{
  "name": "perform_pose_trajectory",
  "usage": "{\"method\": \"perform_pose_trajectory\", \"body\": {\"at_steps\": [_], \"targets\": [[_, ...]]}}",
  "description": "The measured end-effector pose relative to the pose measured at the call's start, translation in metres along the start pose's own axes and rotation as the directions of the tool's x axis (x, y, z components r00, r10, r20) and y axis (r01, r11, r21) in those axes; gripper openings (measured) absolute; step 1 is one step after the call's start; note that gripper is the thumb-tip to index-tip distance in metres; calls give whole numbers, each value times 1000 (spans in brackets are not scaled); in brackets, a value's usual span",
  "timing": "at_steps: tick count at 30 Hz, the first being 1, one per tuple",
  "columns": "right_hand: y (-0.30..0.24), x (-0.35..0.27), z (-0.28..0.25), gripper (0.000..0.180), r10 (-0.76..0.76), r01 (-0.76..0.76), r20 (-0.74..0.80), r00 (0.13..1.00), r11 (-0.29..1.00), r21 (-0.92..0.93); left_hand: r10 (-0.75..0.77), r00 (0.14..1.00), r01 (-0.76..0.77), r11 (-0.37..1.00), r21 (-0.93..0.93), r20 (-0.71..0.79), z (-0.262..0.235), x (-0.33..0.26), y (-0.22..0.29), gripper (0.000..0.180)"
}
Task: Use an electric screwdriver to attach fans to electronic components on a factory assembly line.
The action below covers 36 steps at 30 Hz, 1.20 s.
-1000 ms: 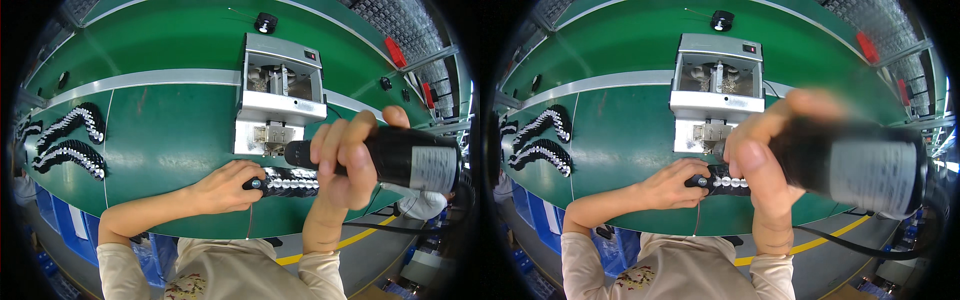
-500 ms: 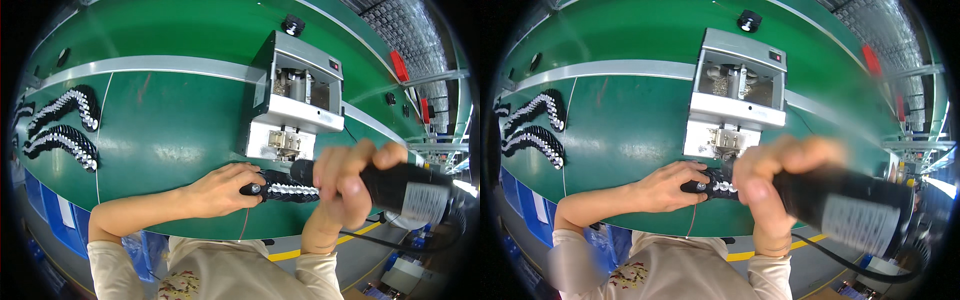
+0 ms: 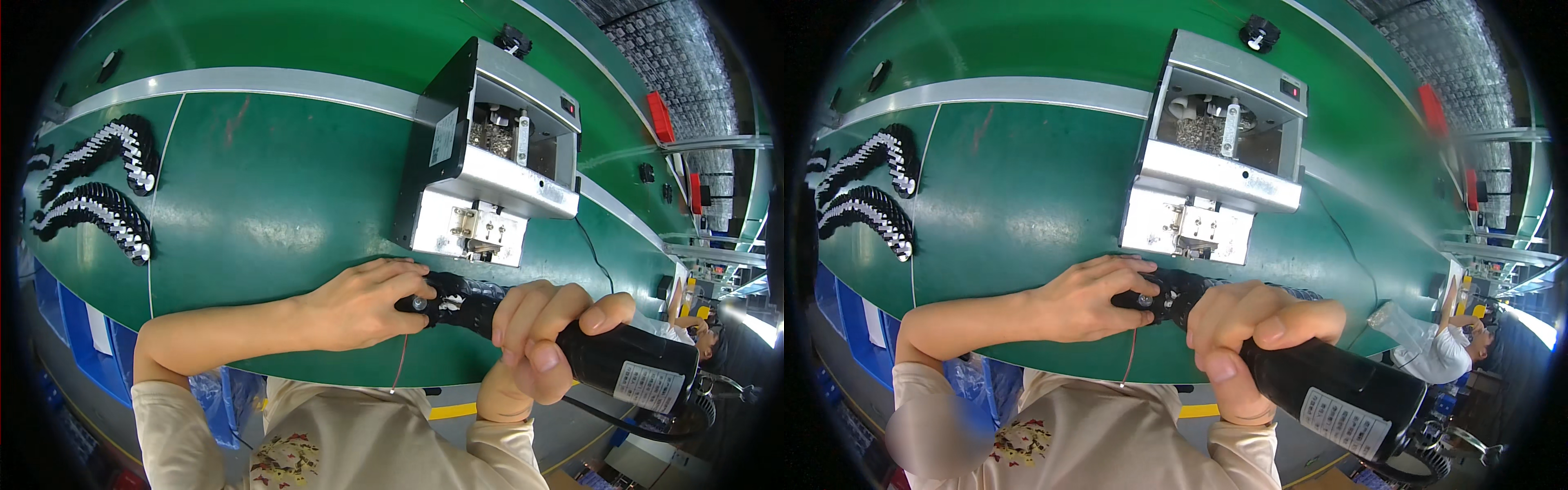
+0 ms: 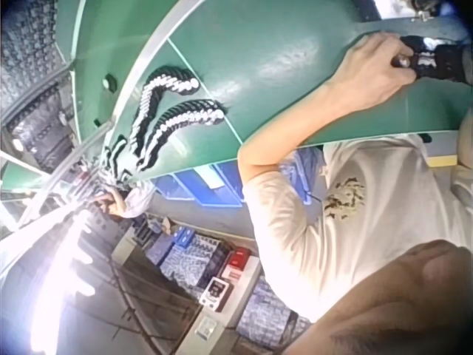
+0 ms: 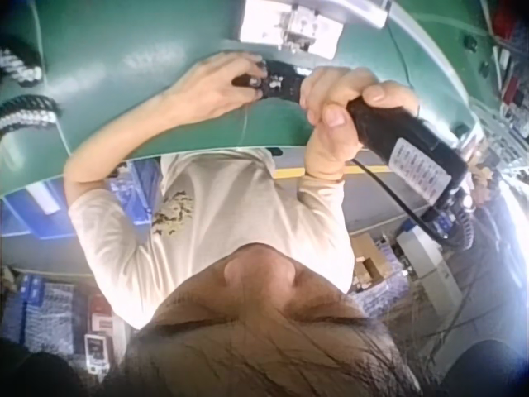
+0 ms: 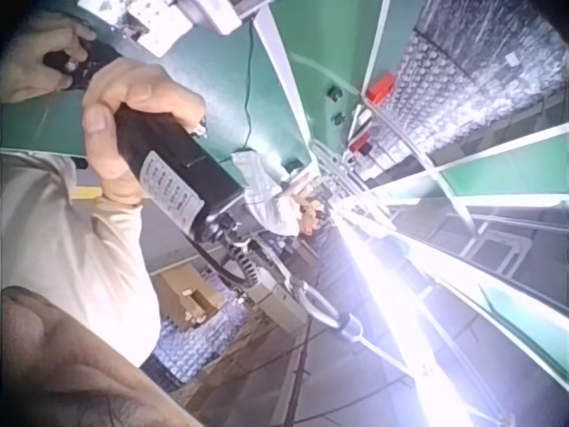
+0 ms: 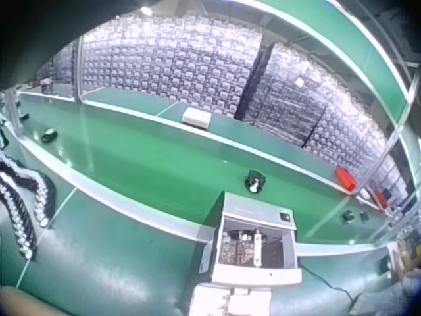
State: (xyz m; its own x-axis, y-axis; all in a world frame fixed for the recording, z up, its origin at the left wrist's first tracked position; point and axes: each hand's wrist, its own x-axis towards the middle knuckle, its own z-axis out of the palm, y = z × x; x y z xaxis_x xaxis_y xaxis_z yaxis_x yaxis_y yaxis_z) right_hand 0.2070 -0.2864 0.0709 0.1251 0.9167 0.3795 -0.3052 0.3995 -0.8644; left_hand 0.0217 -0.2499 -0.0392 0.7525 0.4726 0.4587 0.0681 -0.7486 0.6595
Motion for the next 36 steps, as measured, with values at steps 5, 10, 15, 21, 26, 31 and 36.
{"method": "perform_pose_trajectory", "body": {"at_steps": [5,10,15,21,26,31,36], "targets": [[11,2,-5,38,-71,83,133,989,993,-81,-13,1000,14,1000,-22,5,-2,2,2,20],[11,-2,-3,42,-17,23,91,996,998,-62,-15,1000,15,1000,-16,12,-3,2,1,18],[18,3,-7,42,-107,131,260,960,988,-77,-24,1000,24,999,-25,17,-2,1,2,17],[21,-1,-6,40,-75,119,267,961,981,-154,-16,1000,16,1000,3,-6,-2,1,2,12],[17,-1,-5,43,-35,54,199,979,994,-90,3,1000,-3,1000,9,-18,-1,-1,1,14],[-8,24,-11,47,-204,203,91,975,979,17,2,1000,-2,1000,-1,23,2,0,1,18],[-10,58,-7,53,-245,251,108,964,967,-47,5,999,-5,1000,-8,47,-1,-1,0,21]]}}
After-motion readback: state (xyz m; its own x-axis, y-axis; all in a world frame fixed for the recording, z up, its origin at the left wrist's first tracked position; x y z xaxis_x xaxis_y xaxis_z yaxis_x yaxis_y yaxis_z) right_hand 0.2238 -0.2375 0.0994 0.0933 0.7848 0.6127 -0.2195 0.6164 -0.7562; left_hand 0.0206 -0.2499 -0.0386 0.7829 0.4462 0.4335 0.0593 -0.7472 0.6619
